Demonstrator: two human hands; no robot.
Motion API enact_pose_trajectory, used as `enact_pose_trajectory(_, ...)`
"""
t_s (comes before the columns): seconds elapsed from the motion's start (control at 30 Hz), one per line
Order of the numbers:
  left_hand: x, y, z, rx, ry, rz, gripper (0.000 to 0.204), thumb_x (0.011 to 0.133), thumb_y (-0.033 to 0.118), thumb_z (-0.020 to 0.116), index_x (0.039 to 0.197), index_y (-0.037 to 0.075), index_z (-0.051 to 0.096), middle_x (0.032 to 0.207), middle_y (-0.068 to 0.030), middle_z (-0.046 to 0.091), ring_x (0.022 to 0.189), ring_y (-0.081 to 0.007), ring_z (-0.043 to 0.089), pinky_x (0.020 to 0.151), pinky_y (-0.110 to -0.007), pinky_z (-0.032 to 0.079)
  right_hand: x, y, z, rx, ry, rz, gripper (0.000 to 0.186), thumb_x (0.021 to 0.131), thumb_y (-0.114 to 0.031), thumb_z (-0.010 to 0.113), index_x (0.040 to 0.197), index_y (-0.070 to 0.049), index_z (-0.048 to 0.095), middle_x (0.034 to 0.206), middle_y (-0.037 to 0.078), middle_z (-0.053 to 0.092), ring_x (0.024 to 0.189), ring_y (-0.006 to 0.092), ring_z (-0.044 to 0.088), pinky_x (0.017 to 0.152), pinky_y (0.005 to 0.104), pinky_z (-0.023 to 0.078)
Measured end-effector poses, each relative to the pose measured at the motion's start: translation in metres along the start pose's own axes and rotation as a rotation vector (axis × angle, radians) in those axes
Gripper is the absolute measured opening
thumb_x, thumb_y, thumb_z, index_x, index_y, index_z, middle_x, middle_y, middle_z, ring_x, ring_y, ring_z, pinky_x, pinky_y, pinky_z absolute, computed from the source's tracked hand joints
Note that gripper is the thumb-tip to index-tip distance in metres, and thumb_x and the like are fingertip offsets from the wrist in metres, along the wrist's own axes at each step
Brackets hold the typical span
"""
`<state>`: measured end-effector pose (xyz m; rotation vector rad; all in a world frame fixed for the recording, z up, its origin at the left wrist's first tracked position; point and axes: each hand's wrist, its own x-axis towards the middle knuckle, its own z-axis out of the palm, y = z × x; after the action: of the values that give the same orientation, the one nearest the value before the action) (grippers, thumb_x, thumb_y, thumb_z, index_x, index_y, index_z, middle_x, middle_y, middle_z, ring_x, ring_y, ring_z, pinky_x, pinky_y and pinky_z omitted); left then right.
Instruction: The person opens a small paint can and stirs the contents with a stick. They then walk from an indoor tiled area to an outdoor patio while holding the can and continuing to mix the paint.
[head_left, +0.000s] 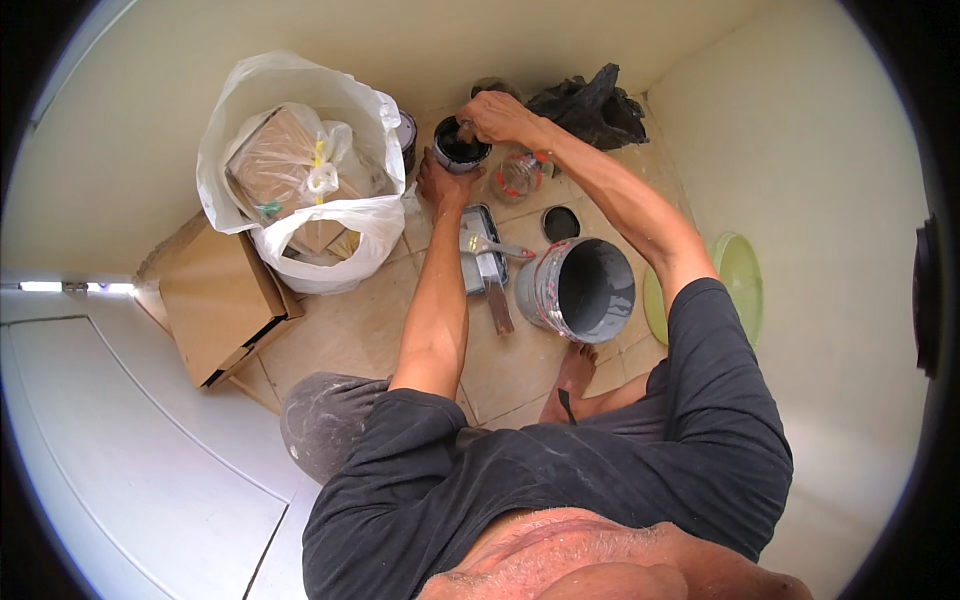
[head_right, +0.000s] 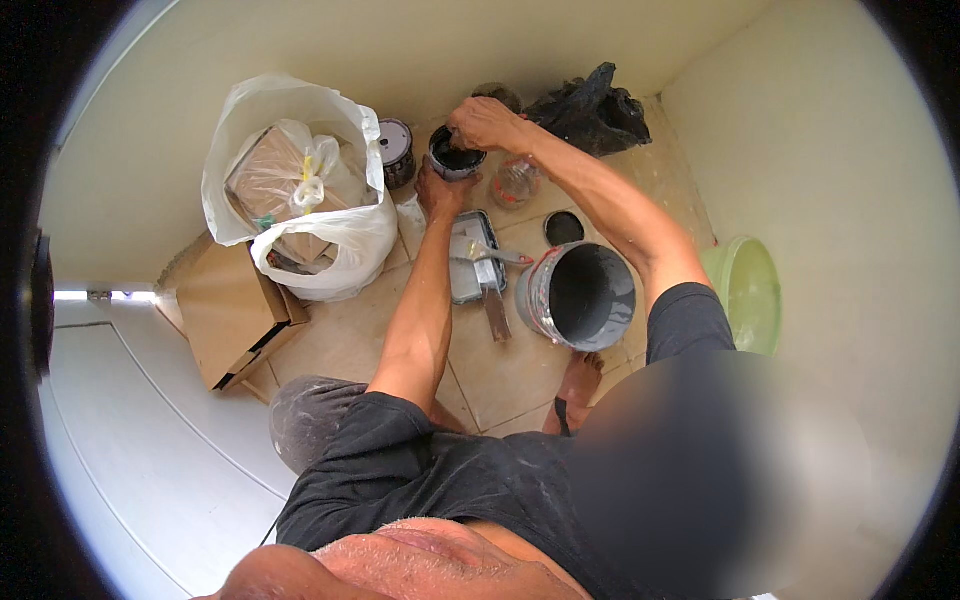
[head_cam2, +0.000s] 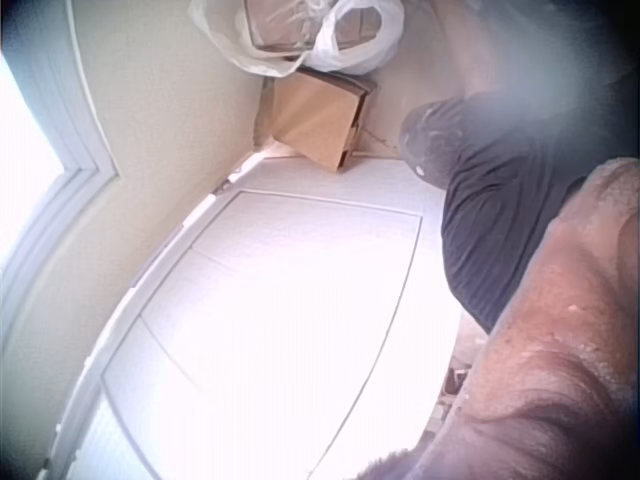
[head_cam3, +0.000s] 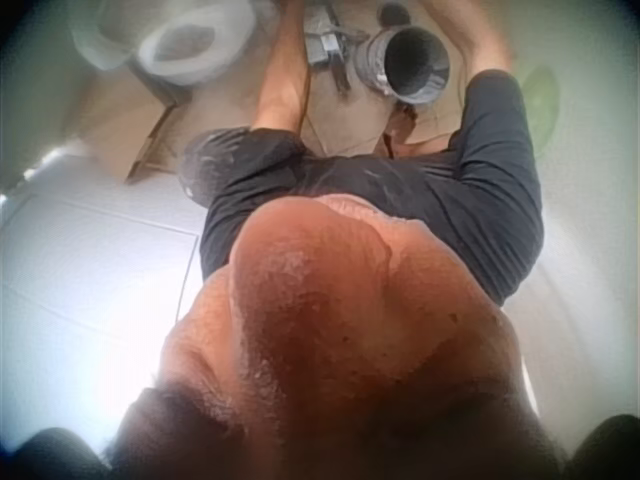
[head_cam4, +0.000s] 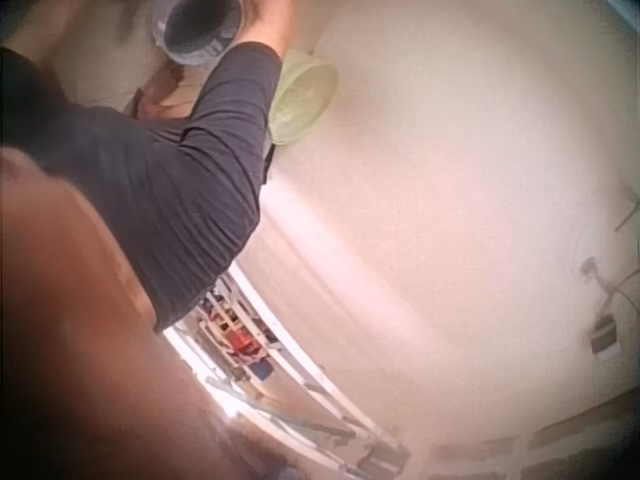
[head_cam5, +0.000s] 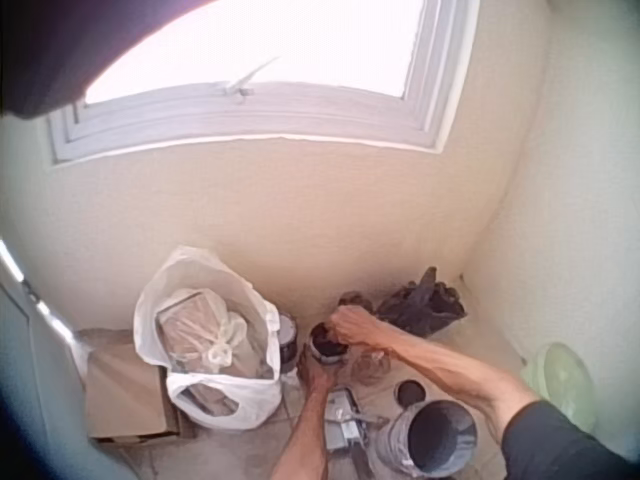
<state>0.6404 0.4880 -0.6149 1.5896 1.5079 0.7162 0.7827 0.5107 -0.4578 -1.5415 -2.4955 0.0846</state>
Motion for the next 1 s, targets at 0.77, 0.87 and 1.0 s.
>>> enact_pose_trajectory(0.77, -0.002, 0.005, -0.002, -0.002, -0.037, -0.034, 0.128, 0.052, 0.047, 0.096, 0.154, 0.006, 0.03, 0.153, -0.019, 0.041, 0.143, -0.0384, 0.035, 0.118, -0.052, 0.027, -0.001, -0.001, 0.011, -0.215, 0.129, 0.008, 0.008, 0.073, -0.008, 0.067, 0.077, -0.001, 0.068, 0.074, 0.023, 0.067, 0.077, 0.0419, 0.069, 0.069, 0.0504, 0.054)
enact_pose_trajectory(0.87, 0.0, 0.001, -0.005, 0.009, -0.023, -0.047, 0.128, 0.052, 0.047, 0.096, 0.154, 0.006, 0.029, 0.154, -0.0187, 0.041, 0.143, -0.0382, 0.034, 0.118, -0.052, 0.027, 0.006, -0.009, -0.001, -0.274, -0.017, 0.016, 0.008, 0.074, -0.008, 0.066, 0.078, 0.0, 0.067, 0.077, 0.021, 0.068, 0.079, 0.0396, 0.07, 0.069, 0.0497, 0.054)
enact_pose_trajectory(1.0, 0.001, -0.002, -0.003, -0.012, -0.019, -0.029, 0.128, 0.053, 0.047, 0.095, 0.154, 0.006, 0.029, 0.154, -0.0185, 0.041, 0.143, -0.0382, 0.034, 0.118, -0.053, 0.026, 0.0, -0.009, -0.008, -0.219, -0.099, -0.025, 0.013, 0.076, -0.009, 0.066, 0.085, 0.0, 0.069, 0.082, 0.021, 0.067, 0.083, 0.0394, 0.069, 0.072, 0.0486, 0.054)
